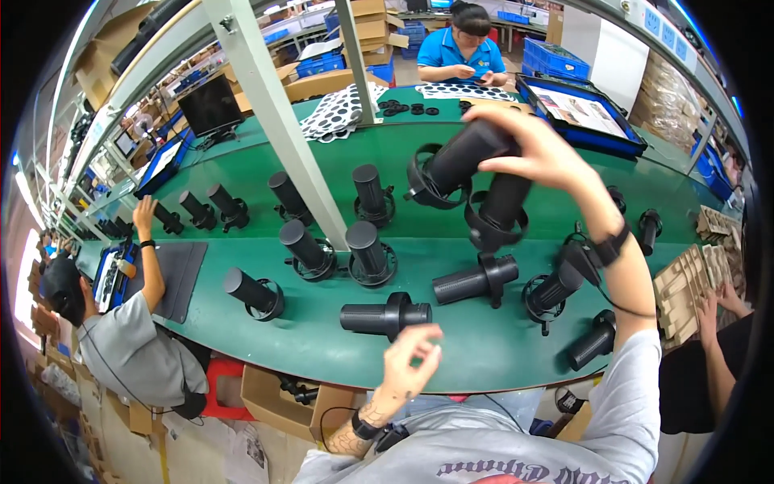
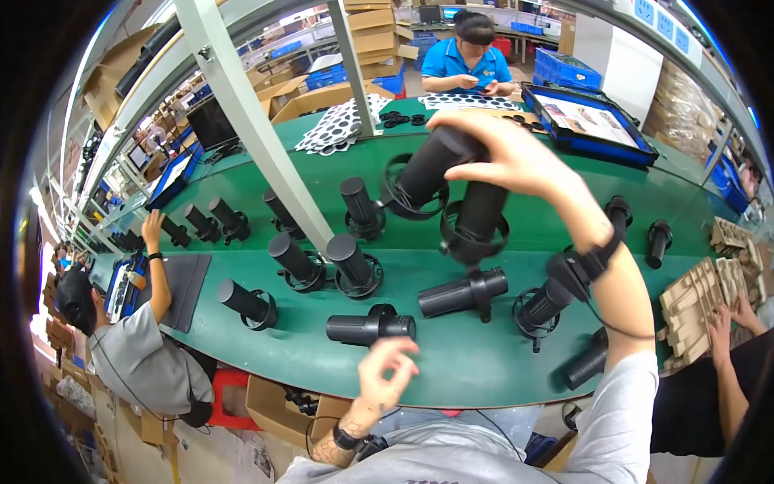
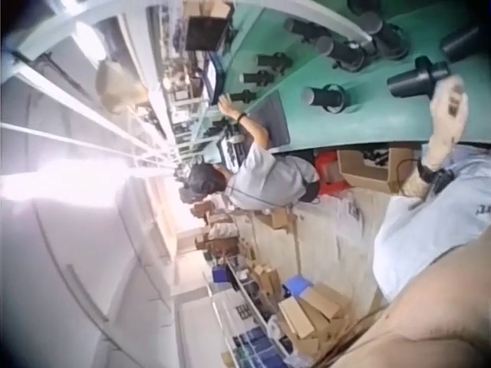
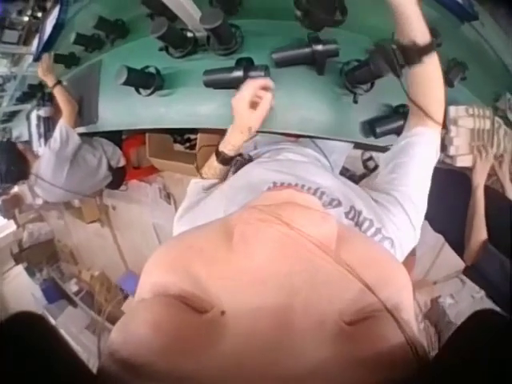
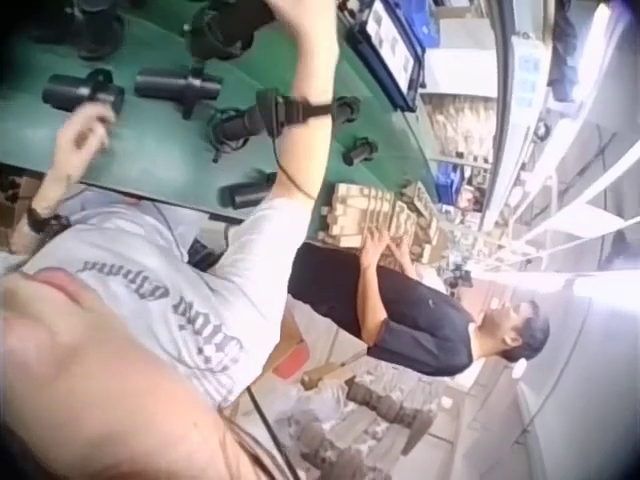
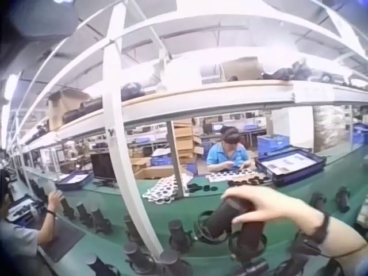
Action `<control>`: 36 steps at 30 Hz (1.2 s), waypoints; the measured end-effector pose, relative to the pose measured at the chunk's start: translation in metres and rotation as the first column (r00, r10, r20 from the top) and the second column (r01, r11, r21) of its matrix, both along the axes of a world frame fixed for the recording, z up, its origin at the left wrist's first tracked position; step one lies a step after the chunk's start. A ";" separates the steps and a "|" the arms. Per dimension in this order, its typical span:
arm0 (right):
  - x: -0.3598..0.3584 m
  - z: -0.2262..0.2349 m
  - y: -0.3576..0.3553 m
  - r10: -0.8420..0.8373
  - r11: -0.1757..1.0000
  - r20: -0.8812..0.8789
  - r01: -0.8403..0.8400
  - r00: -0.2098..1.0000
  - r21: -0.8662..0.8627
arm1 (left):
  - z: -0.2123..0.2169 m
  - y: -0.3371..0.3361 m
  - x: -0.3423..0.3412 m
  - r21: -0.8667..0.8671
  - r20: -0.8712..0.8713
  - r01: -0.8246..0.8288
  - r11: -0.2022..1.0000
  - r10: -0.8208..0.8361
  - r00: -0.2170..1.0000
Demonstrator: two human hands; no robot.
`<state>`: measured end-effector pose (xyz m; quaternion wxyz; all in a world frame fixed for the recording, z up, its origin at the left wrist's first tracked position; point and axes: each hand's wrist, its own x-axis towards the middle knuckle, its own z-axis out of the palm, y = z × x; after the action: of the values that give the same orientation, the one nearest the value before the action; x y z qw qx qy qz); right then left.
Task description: Assembling microphones by attaching the microphone body to the shock mount and placing them on the assembly line.
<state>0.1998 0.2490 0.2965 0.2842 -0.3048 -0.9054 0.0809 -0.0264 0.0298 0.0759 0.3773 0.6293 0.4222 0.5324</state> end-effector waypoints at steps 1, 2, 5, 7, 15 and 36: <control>0.008 0.009 -0.027 -0.055 0.988 -0.146 0.033 0.988 -0.153 | 0.022 0.014 -0.003 -0.012 0.077 0.000 1.000 0.001 0.997; 0.019 0.013 -0.052 -0.070 0.969 -0.288 -0.004 0.955 -0.246 | 0.047 0.023 -0.001 -0.031 0.213 -0.008 0.999 0.014 0.977; 0.058 -0.011 -0.112 -0.064 0.948 -0.565 -0.127 0.823 -0.293 | 0.109 0.042 0.009 0.053 0.405 0.067 0.996 -0.083 0.911; 0.074 -0.052 -0.140 -0.063 0.935 -0.684 -0.197 0.726 -0.295 | 0.125 0.049 0.018 0.260 0.111 0.078 0.962 -0.110 0.988; 0.088 -0.126 -0.206 -0.476 0.769 -0.862 -0.392 0.177 -0.505 | 0.148 0.039 0.068 0.412 -0.187 0.159 0.897 -0.087 0.978; 0.079 -0.135 -0.200 -0.519 0.737 -0.838 -0.408 0.168 -0.539 | 0.135 0.040 0.067 0.655 -0.411 0.365 0.661 -0.094 0.907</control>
<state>0.2784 0.0489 0.1617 0.6677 -0.2932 -0.3856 0.5652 0.0408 0.0695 0.2110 0.0866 0.8571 0.1542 0.4839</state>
